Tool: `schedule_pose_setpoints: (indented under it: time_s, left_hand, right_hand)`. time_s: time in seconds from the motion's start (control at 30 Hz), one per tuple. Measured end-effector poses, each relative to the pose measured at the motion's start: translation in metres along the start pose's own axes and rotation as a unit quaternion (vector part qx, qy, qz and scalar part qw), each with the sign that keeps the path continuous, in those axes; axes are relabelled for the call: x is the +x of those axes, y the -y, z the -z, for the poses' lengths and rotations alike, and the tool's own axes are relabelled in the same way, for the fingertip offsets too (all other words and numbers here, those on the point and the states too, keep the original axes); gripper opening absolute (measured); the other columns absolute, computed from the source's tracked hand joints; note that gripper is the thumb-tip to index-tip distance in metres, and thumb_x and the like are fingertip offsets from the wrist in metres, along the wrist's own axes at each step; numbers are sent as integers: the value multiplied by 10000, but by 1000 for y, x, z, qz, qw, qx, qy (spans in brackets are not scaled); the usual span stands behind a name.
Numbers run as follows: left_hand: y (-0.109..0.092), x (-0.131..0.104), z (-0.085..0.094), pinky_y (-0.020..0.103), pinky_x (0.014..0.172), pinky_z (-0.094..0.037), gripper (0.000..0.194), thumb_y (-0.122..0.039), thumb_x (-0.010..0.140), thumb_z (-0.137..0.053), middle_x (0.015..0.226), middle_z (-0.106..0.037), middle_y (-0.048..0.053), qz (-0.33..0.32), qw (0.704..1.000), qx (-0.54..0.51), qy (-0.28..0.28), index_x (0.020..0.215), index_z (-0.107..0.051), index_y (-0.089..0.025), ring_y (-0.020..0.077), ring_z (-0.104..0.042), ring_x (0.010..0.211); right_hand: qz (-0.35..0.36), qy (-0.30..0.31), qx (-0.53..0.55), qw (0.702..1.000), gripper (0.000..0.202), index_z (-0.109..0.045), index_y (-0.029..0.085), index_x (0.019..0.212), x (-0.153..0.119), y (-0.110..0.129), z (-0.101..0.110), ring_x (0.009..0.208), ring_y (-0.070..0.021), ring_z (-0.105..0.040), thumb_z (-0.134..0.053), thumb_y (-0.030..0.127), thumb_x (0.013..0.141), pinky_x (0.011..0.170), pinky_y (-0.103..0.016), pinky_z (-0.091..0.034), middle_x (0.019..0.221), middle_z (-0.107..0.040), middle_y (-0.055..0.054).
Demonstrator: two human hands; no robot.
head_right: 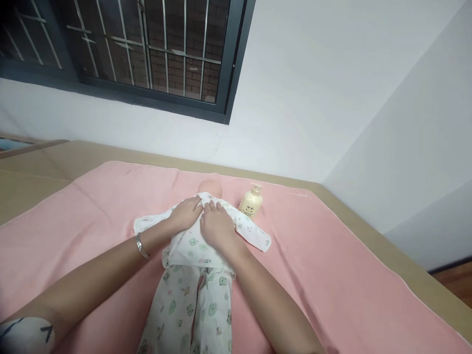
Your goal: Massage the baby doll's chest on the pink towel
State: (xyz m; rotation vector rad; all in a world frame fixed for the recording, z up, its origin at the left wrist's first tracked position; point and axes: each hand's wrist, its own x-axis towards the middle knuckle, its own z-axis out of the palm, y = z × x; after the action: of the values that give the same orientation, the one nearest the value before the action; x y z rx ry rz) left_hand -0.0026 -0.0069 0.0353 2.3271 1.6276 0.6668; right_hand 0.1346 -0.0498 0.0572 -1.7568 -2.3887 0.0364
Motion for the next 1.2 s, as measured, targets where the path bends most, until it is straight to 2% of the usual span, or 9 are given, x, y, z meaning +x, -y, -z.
schedule_pose_setpoints:
  time_s: [0.13,0.3,0.4,0.57,0.8,0.9,1.0,1.1,1.2]
  left_hand:
    - [-7,-6,-2,414,986,-455,408,-278,982,-304,1220,-672,181,-3,999,41,-10,1177,-610,-90,301,-620,1155]
    - [-21,-18,-15,453,1086,-385,460,-206,949,-361,1416,-541,236,-43,993,104,-46,1336,-521,-18,339,-492,1336]
    - [-14,-12,-8,440,1071,-407,430,-214,950,-359,1392,-572,209,-41,997,60,-34,1297,-560,-61,317,-535,1296]
    - [0,0,8,385,893,-508,386,-307,985,-314,1173,-702,152,14,1000,-3,24,1162,-612,-138,281,-668,1069]
    - [-21,-19,-8,448,1075,-404,447,-209,951,-333,1344,-599,231,-42,992,107,-48,1280,-565,-16,334,-536,1282]
    - [-22,-18,-8,443,1070,-419,440,-199,925,-365,1324,-623,204,-48,995,79,-47,1275,-581,-43,322,-559,1256]
    - [-12,-9,-8,448,1057,-440,417,-226,928,-366,1314,-638,178,-30,998,24,-40,1241,-606,-90,310,-580,1233]
    - [-3,-2,-16,468,1119,-387,431,-241,939,-360,1398,-584,169,-14,998,-12,-59,1285,-578,-105,301,-525,1315]
    - [1,-2,-27,484,1174,-319,479,-273,956,-357,1467,-526,156,-1,996,-39,-84,1375,-515,-104,294,-447,1394]
  right_hand:
    - [5,-8,57,998,434,-528,124,1364,7,-11,2,1316,-274,-479,-326,258,1004,1064,-374,-366,1448,-510,-155]
    - [9,-39,75,996,356,-592,104,1216,25,-30,-2,1214,-240,-528,-355,265,1005,1040,-342,-371,1322,-595,-154]
    - [-17,-44,54,997,398,-576,83,1266,19,-21,-4,1265,-279,-500,-326,258,1010,1072,-389,-344,1365,-568,-177]
    - [-59,-32,40,997,464,-523,97,1382,2,2,-3,1361,-344,-423,-340,298,1006,1092,-436,-327,1466,-488,-178]
    - [-18,-51,84,995,407,-561,104,1309,19,-24,-3,1324,-295,-456,-384,290,992,1094,-430,-341,1450,-507,-159]
    - [-25,-57,74,995,408,-560,91,1312,19,-23,-5,1322,-303,-459,-360,257,998,1100,-443,-334,1448,-506,-171]
    - [-28,-39,73,996,438,-545,64,1346,11,-11,-4,1334,-308,-459,-324,200,993,1112,-439,-328,1429,-522,-190]
    - [2,-30,96,995,476,-508,57,1400,8,-6,-4,1379,-283,-420,-343,157,965,1149,-406,-296,1450,-507,-179]
    - [7,-50,122,991,484,-495,80,1421,15,-15,-8,1420,-258,-372,-361,193,970,1184,-400,-248,1504,-451,-157]
